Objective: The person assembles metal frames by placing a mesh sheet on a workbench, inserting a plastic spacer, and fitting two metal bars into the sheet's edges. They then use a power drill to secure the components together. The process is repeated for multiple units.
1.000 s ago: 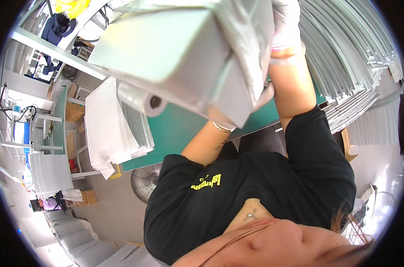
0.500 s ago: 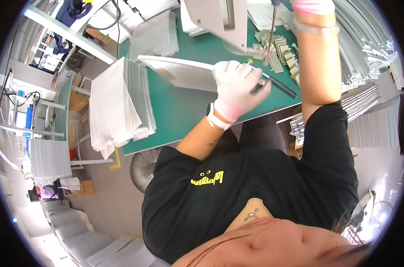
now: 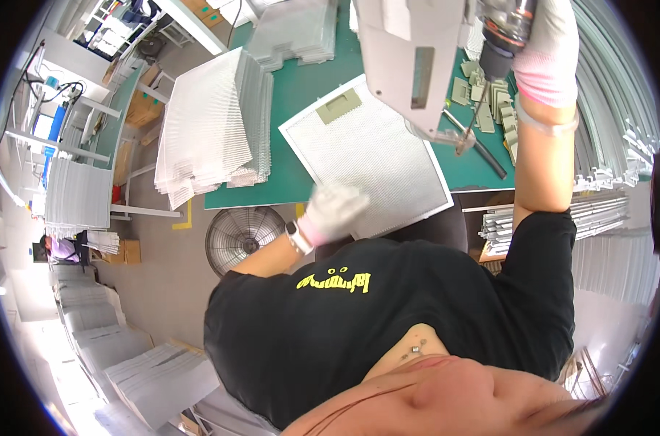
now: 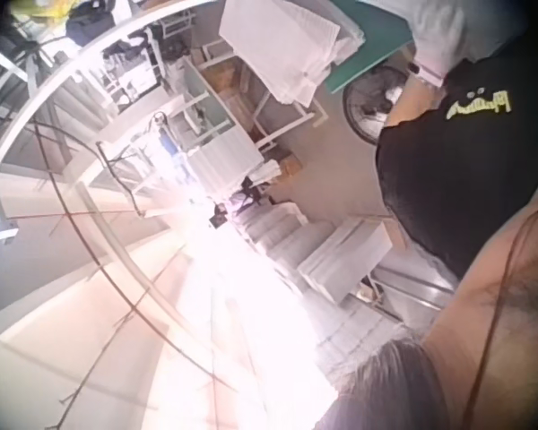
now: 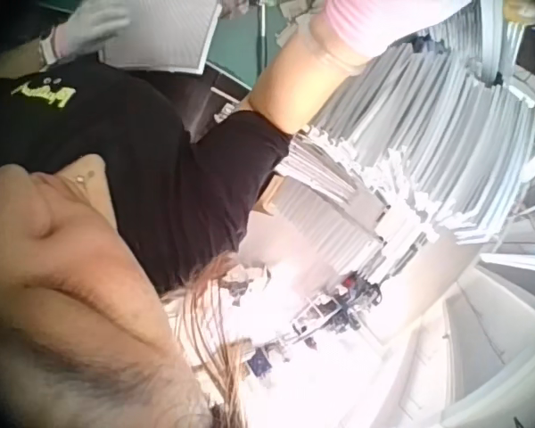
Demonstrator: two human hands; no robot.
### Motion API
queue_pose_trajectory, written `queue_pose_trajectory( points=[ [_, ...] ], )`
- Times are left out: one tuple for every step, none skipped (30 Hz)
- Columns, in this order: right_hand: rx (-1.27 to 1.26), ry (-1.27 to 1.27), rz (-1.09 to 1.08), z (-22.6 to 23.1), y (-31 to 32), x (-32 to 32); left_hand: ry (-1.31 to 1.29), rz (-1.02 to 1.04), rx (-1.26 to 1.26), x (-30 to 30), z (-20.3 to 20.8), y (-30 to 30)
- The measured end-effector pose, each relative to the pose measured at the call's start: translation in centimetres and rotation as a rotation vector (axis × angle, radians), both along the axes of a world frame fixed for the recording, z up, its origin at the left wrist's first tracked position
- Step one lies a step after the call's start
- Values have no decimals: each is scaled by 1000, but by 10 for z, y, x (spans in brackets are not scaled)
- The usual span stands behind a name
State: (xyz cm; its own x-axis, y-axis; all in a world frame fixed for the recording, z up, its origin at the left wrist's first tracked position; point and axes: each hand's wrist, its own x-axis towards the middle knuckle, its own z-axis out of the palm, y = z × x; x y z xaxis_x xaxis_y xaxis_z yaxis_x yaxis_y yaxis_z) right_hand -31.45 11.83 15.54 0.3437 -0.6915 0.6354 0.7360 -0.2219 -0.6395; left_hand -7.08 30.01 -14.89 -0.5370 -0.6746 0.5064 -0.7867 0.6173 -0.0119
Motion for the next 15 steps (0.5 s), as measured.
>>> queue_pose_trajectory(
  points=[
    [22,9,-17,0,5,1,-6,333,-131,-13,34,-24],
    [39,15,-36,3,10,2,26,503,-213,-10,41,-49],
    [70,30,-50,2,15,8,62,686,-272,-4,44,-72],
    [61,47,-89,6,19,9,136,688,-288,10,29,-93],
    [56,65,-128,7,21,10,131,773,-102,12,31,-107],
    [49,64,-141,8,21,10,124,851,88,9,32,-118],
    [54,80,-176,8,21,10,117,925,281,8,34,-124],
    [59,93,-212,8,19,9,183,870,326,10,41,-130],
    [85,129,-280,6,13,8,248,805,382,7,49,-134],
    [111,165,-346,3,6,6,314,740,438,3,59,-137],
    [-8,211,-391,-3,-7,1,308,680,390,-6,71,-136],
    [-59,189,-459,-4,-11,5,268,638,315,-16,81,-134],
    [-109,170,-527,-6,-15,11,231,595,240,-26,90,-130],
    [-171,174,-503,-6,-25,11,193,560,161,-32,95,-124],
    [21,249,-331,-2,-24,1,215,541,-11,-35,96,-118]
  ],
)
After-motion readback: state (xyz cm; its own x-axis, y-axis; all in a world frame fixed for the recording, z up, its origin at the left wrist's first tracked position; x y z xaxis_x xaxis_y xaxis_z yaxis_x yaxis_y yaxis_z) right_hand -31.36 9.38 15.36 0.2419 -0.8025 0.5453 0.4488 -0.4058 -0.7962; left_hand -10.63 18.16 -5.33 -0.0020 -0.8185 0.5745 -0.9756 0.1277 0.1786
